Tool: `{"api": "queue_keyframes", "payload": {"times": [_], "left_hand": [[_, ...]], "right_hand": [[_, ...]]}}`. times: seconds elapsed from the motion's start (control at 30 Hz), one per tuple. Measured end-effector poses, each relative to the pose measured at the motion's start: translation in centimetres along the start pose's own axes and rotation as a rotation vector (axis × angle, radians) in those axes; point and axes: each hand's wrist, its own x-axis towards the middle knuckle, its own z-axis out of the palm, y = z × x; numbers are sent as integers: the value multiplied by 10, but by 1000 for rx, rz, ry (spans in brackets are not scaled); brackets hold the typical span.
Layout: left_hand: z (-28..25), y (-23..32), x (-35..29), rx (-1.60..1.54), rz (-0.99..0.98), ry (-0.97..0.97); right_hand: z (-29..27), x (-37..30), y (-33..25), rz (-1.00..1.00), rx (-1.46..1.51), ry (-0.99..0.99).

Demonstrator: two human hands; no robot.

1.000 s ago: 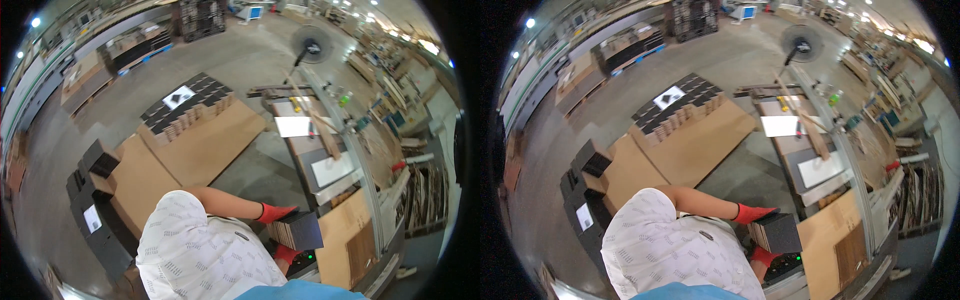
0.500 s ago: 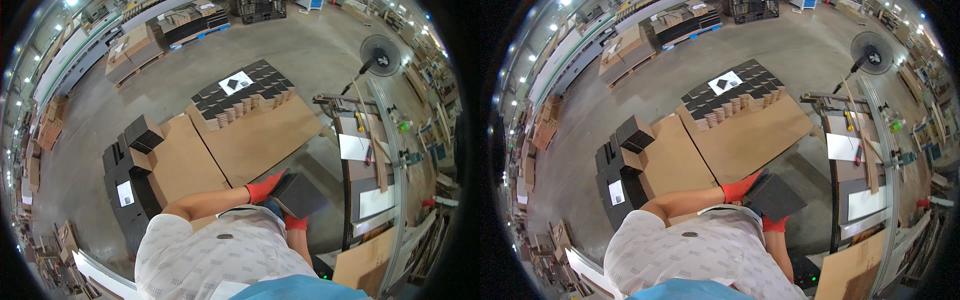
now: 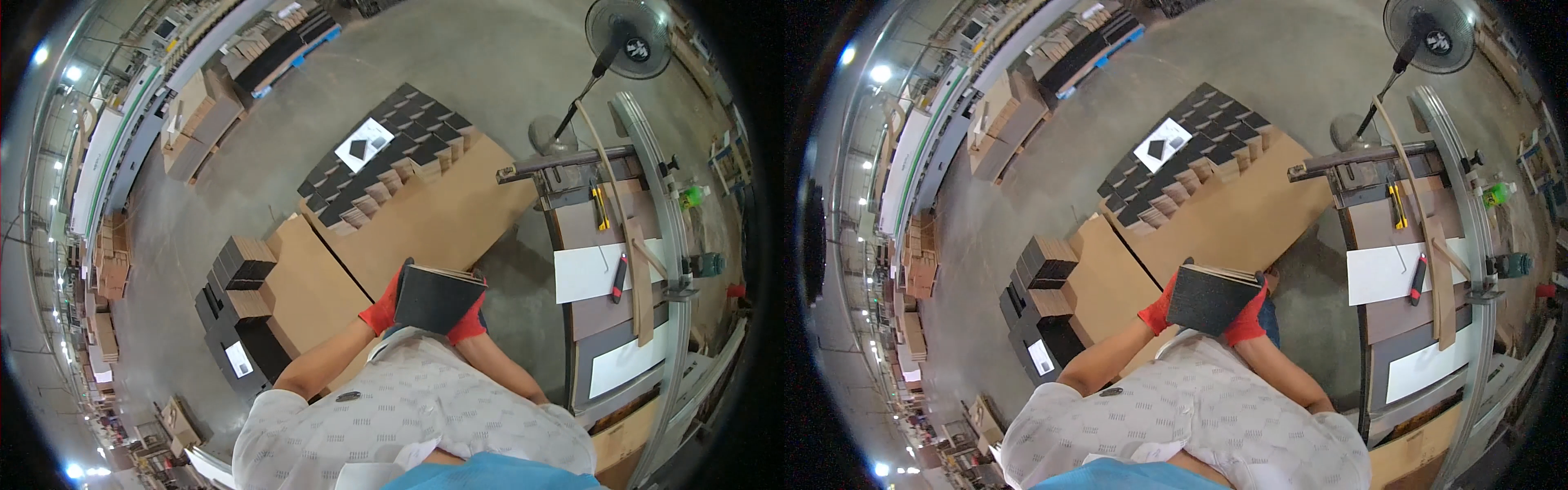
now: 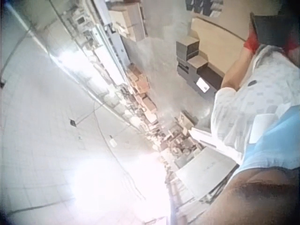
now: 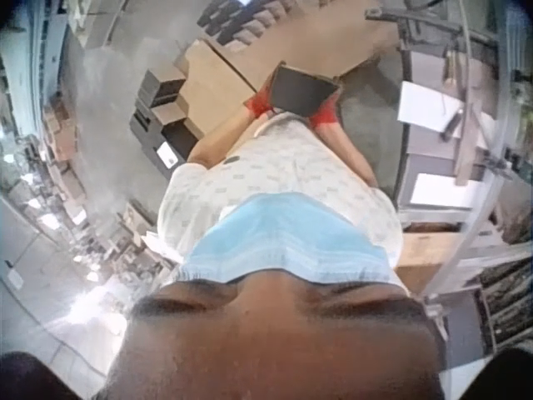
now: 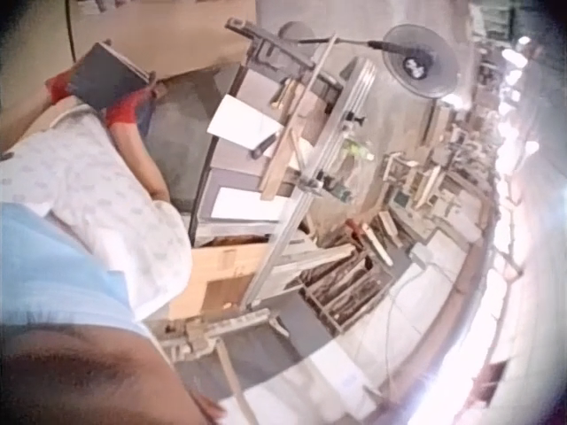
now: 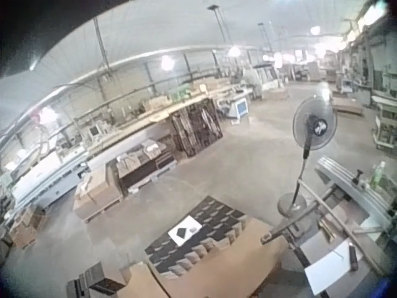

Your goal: The person picks up small, dark rectangular wood pieces from a table saw and stacks them onto a larger pile on the floor. The person repeatedly moves between the saw and the floor pile, handling the wood pieces one by one or in small groups.

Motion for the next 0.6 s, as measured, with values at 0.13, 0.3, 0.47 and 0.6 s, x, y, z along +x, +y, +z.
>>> {"api": "queue_keyframes", "payload": {"times": [0.13, 0.3, 0.47, 0.6], "left_hand": [[-35, 32, 57, -93, 4, -125], [-143, 24, 120, 682, 425, 45], [-98, 91, 160, 191, 162, 380], [-120, 137, 216, -212, 49, 382]], "right_hand": [[6, 54, -33, 32, 30, 116], [0, 126, -63, 90, -1, 194], [-12, 196, -68, 175, -26, 157], [-63, 264, -62, 225, 102, 341]]}}
